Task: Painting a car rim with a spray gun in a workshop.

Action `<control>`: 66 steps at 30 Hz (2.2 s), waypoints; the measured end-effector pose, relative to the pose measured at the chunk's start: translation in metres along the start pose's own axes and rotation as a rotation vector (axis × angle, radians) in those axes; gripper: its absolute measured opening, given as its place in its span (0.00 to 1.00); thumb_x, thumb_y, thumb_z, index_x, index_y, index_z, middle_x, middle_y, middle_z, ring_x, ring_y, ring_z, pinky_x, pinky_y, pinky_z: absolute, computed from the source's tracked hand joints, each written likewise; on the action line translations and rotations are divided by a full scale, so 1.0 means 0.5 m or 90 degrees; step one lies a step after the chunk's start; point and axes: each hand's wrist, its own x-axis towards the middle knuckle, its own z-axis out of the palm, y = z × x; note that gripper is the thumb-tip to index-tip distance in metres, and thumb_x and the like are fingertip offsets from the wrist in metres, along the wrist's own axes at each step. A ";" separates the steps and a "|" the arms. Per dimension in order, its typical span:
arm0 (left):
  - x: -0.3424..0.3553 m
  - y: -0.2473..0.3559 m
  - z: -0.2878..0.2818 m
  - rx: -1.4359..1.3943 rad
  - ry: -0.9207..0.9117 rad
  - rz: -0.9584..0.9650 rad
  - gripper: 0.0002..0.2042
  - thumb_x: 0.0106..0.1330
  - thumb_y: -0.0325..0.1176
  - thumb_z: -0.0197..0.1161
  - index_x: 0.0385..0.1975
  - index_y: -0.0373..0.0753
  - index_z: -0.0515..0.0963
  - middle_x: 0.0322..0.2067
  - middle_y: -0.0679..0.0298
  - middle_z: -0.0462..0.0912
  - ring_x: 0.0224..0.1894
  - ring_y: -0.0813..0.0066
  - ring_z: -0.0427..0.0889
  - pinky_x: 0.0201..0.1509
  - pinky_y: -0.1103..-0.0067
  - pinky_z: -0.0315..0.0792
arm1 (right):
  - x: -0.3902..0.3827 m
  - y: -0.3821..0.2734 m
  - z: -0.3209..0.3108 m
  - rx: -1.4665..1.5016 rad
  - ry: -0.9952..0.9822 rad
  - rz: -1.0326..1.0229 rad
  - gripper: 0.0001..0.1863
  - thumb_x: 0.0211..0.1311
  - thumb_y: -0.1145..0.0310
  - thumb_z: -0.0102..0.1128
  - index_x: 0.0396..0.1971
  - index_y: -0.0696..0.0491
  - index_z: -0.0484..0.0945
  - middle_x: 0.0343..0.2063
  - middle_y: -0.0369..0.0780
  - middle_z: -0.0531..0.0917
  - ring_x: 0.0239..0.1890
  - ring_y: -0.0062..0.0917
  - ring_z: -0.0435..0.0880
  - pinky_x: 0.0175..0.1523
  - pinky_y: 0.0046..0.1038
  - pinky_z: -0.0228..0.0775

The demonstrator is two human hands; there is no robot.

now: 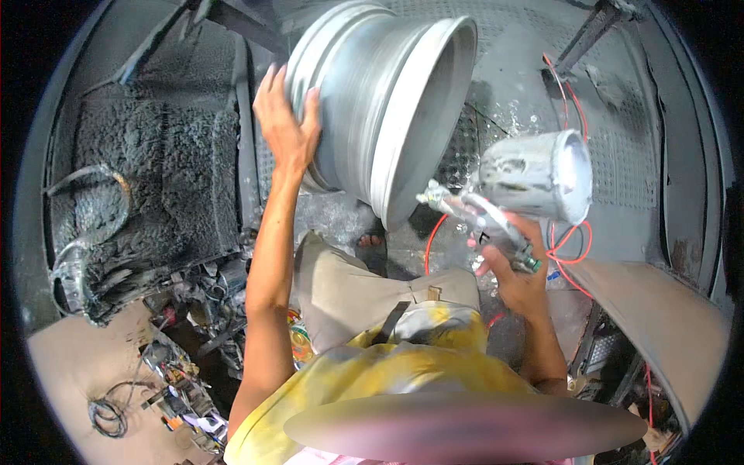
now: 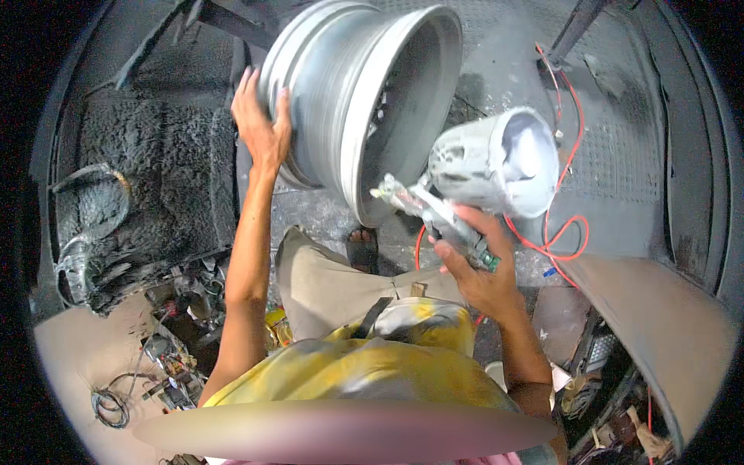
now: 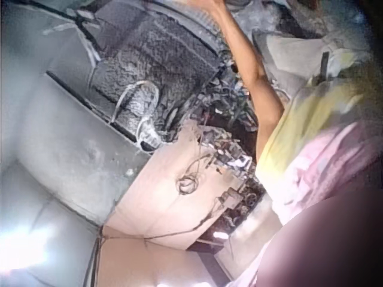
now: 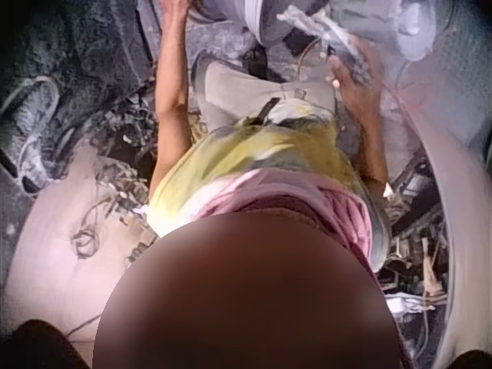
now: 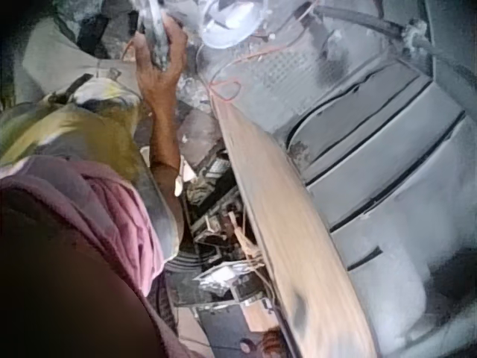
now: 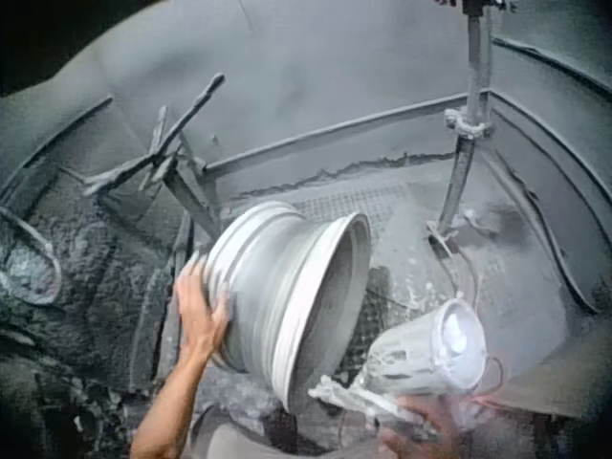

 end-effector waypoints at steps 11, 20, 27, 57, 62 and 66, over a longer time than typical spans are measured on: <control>-0.055 0.171 0.030 -0.345 -0.265 0.246 0.30 0.75 0.39 0.57 0.73 0.31 0.60 0.72 0.40 0.61 0.77 0.46 0.57 0.78 0.61 0.54 | -0.124 0.094 0.096 -0.059 0.220 -0.134 0.26 0.70 0.73 0.63 0.65 0.58 0.67 0.48 0.44 0.83 0.44 0.23 0.87 0.31 0.19 0.79; -0.182 0.169 -0.034 -0.126 -0.295 0.280 0.40 0.67 0.38 0.61 0.71 0.18 0.50 0.73 0.28 0.50 0.77 0.34 0.51 0.79 0.52 0.51 | -0.298 -0.002 0.137 -0.224 0.444 -0.332 0.20 0.74 0.67 0.61 0.60 0.54 0.71 0.41 0.36 0.83 0.38 0.19 0.85 0.24 0.18 0.73; -0.204 0.190 -0.050 -0.126 -0.344 0.247 0.44 0.63 0.38 0.65 0.71 0.17 0.48 0.73 0.26 0.47 0.76 0.31 0.50 0.79 0.51 0.50 | -0.302 -0.087 0.136 -0.256 0.530 -0.410 0.19 0.74 0.63 0.62 0.58 0.54 0.71 0.37 0.34 0.83 0.33 0.16 0.82 0.22 0.18 0.69; 0.035 -0.344 0.066 -0.411 -0.306 -0.464 0.33 0.72 0.56 0.63 0.61 0.28 0.77 0.53 0.55 0.85 0.54 0.69 0.83 0.61 0.77 0.73 | 0.273 0.415 0.124 -0.178 0.175 -0.145 0.21 0.71 0.57 0.65 0.57 0.51 0.75 0.22 0.33 0.82 0.19 0.15 0.76 0.23 0.23 0.70; 0.027 -0.359 0.075 -0.330 -0.235 -0.390 0.32 0.71 0.57 0.64 0.55 0.27 0.81 0.45 0.56 0.88 0.45 0.71 0.85 0.53 0.78 0.77 | 0.403 0.483 0.146 -0.218 0.081 -0.095 0.22 0.71 0.56 0.65 0.57 0.52 0.75 0.20 0.33 0.79 0.19 0.15 0.76 0.24 0.25 0.71; 0.026 -0.360 0.082 -0.302 -0.221 -0.359 0.32 0.72 0.57 0.63 0.54 0.26 0.82 0.44 0.56 0.88 0.44 0.72 0.85 0.52 0.78 0.77 | 0.413 0.470 0.179 -0.174 0.044 -0.117 0.23 0.71 0.55 0.65 0.58 0.53 0.75 0.23 0.34 0.81 0.20 0.15 0.76 0.24 0.24 0.72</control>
